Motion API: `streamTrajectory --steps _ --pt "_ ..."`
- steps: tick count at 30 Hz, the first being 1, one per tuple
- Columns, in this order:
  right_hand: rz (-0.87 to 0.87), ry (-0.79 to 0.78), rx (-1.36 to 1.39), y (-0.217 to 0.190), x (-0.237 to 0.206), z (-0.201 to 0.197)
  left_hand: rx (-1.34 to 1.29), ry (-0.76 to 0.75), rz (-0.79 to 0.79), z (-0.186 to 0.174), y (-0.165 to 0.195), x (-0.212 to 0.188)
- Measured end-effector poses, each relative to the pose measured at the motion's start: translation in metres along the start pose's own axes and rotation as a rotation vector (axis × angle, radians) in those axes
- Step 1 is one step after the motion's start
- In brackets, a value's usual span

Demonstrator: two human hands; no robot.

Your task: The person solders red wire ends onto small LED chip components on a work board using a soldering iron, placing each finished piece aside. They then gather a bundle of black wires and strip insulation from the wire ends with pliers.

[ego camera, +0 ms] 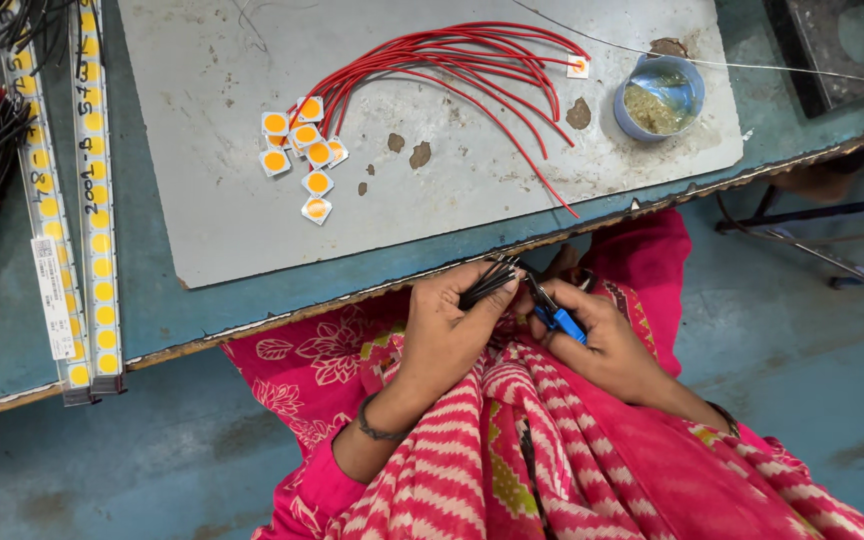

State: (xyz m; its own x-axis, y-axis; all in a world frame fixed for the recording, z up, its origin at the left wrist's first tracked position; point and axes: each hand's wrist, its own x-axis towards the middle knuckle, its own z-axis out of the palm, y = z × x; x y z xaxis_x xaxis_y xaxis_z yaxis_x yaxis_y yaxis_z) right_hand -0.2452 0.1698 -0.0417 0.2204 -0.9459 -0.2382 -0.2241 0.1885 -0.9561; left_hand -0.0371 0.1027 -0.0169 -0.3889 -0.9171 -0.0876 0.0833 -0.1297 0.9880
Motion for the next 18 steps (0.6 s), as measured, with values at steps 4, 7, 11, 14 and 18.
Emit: streamTrajectory --steps 4,7,11,14,18 --pt "-0.002 0.011 0.028 0.006 -0.003 0.001 0.037 0.006 -0.015 0.001 -0.003 -0.001" --pt "0.028 0.01 0.029 0.01 -0.004 0.001 0.046 0.017 -0.048 0.001 -0.007 -0.002" --pt "0.003 -0.013 0.188 0.01 -0.005 -0.006 -0.034 -0.003 -0.058 -0.002 -0.014 -0.001" --pt "0.024 0.042 0.325 0.007 -0.008 -0.015 -0.129 -0.01 -0.043 -0.004 -0.02 0.003" --pt "0.036 0.116 0.321 0.003 -0.011 -0.023 -0.158 0.002 -0.091 -0.006 -0.023 0.002"
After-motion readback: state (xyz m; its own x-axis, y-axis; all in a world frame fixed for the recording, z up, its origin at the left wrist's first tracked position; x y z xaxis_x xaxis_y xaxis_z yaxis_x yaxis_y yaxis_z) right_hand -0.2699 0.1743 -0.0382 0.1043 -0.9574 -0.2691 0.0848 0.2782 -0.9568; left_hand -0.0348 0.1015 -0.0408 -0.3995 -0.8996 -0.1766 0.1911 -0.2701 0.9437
